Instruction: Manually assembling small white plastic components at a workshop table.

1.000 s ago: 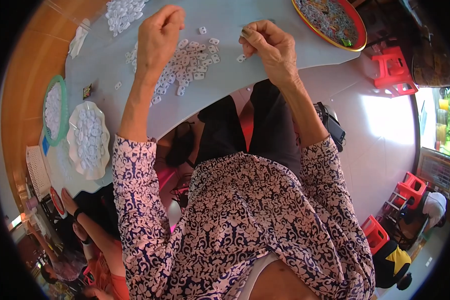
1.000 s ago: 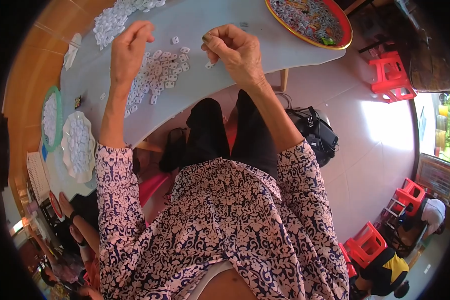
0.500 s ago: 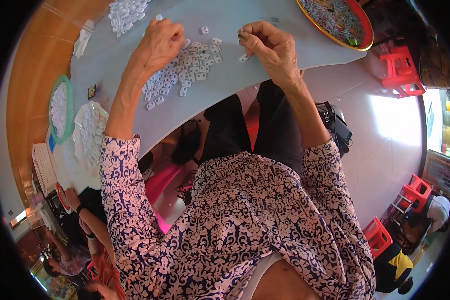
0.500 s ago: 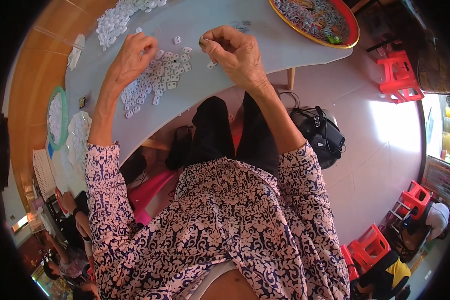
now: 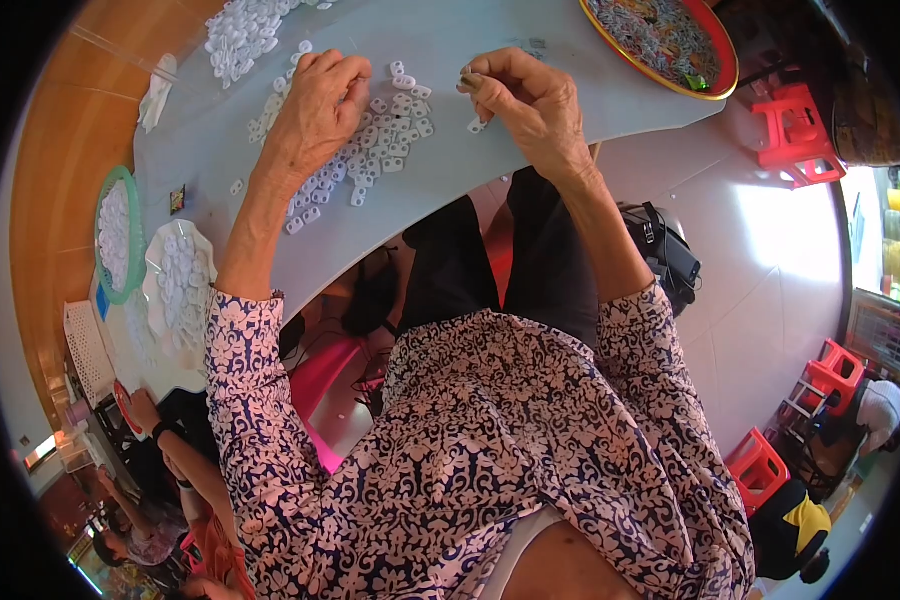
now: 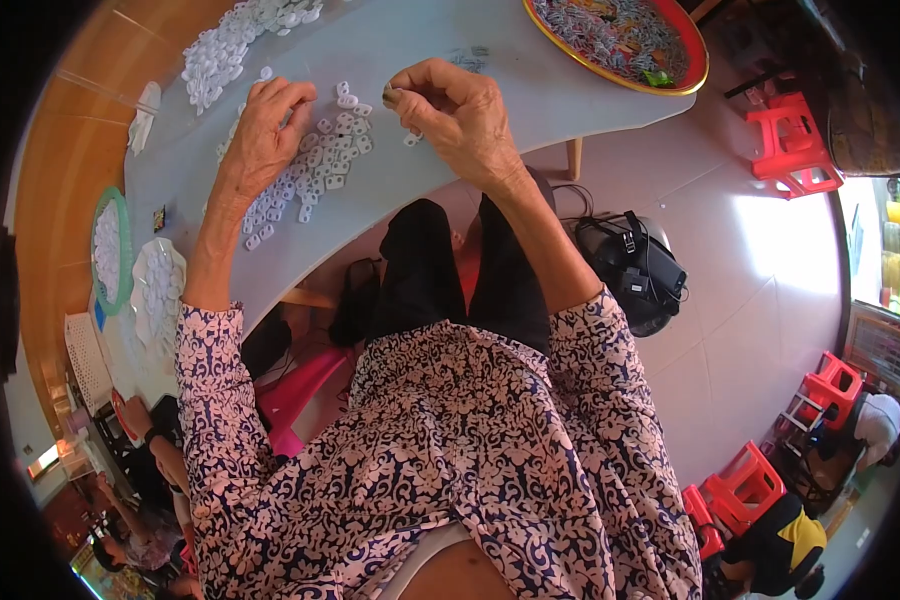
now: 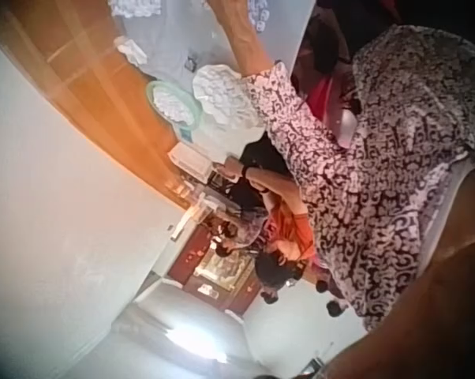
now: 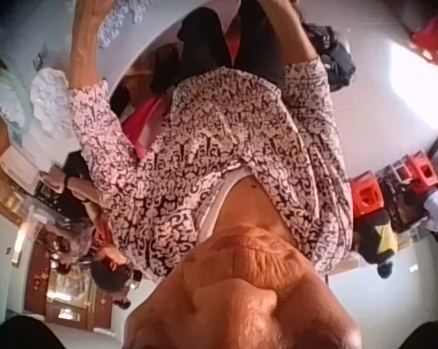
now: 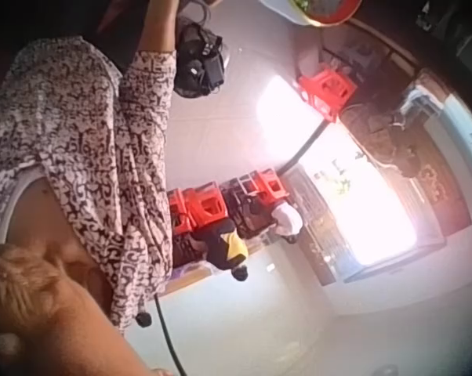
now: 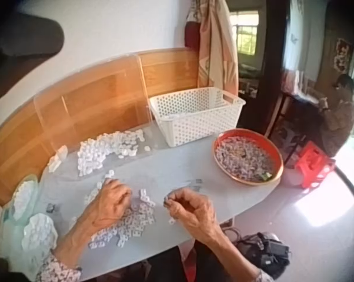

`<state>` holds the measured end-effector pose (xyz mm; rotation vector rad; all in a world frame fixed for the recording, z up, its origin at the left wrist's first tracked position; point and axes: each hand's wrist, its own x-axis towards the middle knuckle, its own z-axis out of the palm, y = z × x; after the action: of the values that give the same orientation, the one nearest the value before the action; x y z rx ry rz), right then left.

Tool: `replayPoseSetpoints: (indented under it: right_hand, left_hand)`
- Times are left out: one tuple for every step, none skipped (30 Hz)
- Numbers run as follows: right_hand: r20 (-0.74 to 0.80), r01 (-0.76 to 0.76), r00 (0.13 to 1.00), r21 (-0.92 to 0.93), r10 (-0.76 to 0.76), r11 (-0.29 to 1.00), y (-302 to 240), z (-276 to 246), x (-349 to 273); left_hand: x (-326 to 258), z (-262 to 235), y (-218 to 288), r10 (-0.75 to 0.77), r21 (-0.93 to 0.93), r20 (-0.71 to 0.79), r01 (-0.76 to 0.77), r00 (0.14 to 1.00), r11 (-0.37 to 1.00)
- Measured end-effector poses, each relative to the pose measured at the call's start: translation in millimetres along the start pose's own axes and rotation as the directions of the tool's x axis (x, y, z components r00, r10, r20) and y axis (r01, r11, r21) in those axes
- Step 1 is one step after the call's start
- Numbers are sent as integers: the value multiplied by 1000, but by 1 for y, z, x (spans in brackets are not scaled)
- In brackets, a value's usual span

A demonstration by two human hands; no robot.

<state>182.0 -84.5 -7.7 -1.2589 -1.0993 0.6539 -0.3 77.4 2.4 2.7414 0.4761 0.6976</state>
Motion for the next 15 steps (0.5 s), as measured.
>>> replayPoseSetpoints:
  right_hand:
    - [-2, 3, 1000, -2, -3, 1000, 0, 0, 0]
    - [-10, -6, 1000, 23, 6, 1000, 0, 0, 0]
    - [-18, -15, 1000, 47, 16, 999, 0, 0, 0]
    - [-19, -14, 1000, 45, 15, 999, -1, 1, 0]
    - [-20, -19, 1000, 48, 20, 999, -2, 1, -1]
    - [-23, -24, 999, 49, 25, 999, -3, 0, -1]
    - [-28, -23, 999, 45, 24, 999, -2, 0, -1]
    - [-24, -20, 999, 75, 22, 997, 0, 0, -1]
    - [-24, -18, 999, 105, 21, 994, 0, 0, 0]
    - [-33, -17, 999, 101, 21, 995, 0, 1, 0]
    - [-30, -21, 999, 110, 24, 994, 0, 1, 0]
    - [-23, -25, 999, 120, 28, 992, 0, 2, 0]
    - [-28, -26, 999, 118, 29, 993, 0, 2, 0]
    - [-17, -22, 1000, 92, 24, 995, -1, 1, -1]
    - [-5, -18, 1000, 67, 18, 998, -2, 1, 0]
  left_hand:
    - [3, 1, 2, 3, 0, -2, -3, 1000, 1000]
    - [6, 2, 6, 4, -12, 15, -4, 1000, 1000]
    - [9, 4, 9, 3, -25, 31, -3, 1000, 1000]
    - [11, 6, 12, 6, -26, 30, -5, 1000, 1000]
    - [13, 8, 14, -2, -32, 59, 4, 998, 999]
    - [16, 9, 16, -7, -40, 89, 10, 996, 999]
    - [18, 10, 18, -1, -43, 88, 5, 996, 999]
    - [19, 11, 20, -27, -45, 131, 33, 991, 998]
    - [21, 11, 21, -49, -47, 178, 58, 983, 997]
    - [22, 12, 21, -40, -51, 180, 50, 983, 997]
    - [21, 14, 20, -33, -63, 135, 42, 990, 997]
    - [21, 15, 20, -30, -73, 88, 36, 996, 997]
    - [21, 16, 21, -26, -75, 91, 33, 996, 997]
    - [20, 16, 22, -58, -159, 69, 69, 996, 985]
    - [21, 16, 24, -93, -241, 50, 102, 994, 965]
